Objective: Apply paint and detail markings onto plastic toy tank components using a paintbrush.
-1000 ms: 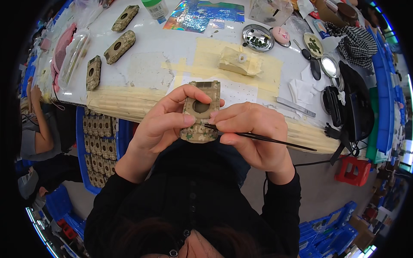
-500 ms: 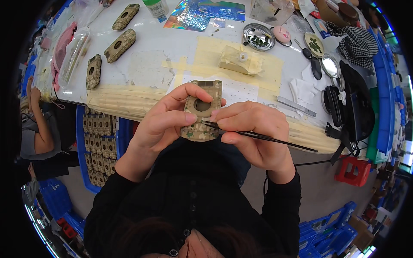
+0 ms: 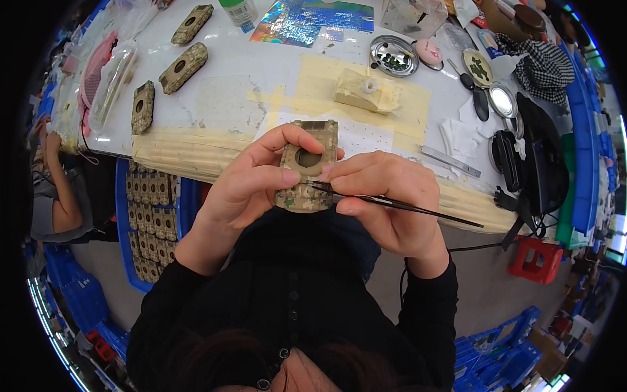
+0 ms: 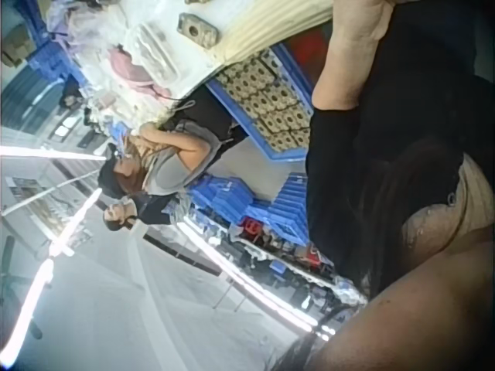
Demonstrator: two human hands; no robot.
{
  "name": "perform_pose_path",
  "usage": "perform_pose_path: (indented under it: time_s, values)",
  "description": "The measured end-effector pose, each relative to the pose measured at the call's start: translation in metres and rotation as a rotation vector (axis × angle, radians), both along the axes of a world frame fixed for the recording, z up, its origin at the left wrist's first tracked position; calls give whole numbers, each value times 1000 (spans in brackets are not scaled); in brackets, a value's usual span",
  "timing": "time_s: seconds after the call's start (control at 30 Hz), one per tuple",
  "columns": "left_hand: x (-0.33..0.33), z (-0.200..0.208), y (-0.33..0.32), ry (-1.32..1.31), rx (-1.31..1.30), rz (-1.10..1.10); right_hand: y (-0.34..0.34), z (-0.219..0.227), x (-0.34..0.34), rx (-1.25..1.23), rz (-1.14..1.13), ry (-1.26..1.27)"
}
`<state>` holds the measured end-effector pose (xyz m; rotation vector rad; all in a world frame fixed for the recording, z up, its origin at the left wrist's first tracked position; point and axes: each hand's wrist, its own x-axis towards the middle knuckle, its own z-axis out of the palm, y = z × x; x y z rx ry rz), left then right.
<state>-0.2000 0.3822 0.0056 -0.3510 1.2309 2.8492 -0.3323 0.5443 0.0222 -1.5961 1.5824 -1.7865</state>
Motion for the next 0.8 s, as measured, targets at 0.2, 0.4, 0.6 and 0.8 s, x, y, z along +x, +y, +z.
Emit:
perform_pose_path:
  time_s: [0.2,0.4,0.6,0.8]
  values:
    - [0,-1,-1,-7,-5,-3,0,-2,0,7,5,-17]
    - [-2,-2,-1,-7,56,-14,1,-2,1,0,5,-121]
    - [-3,-2,-1,-7,73,-12,1,-1,0,22,1,-99]
    - [-2,-3,-1,-3,70,-4,0,-1,2,26,-4,-88]
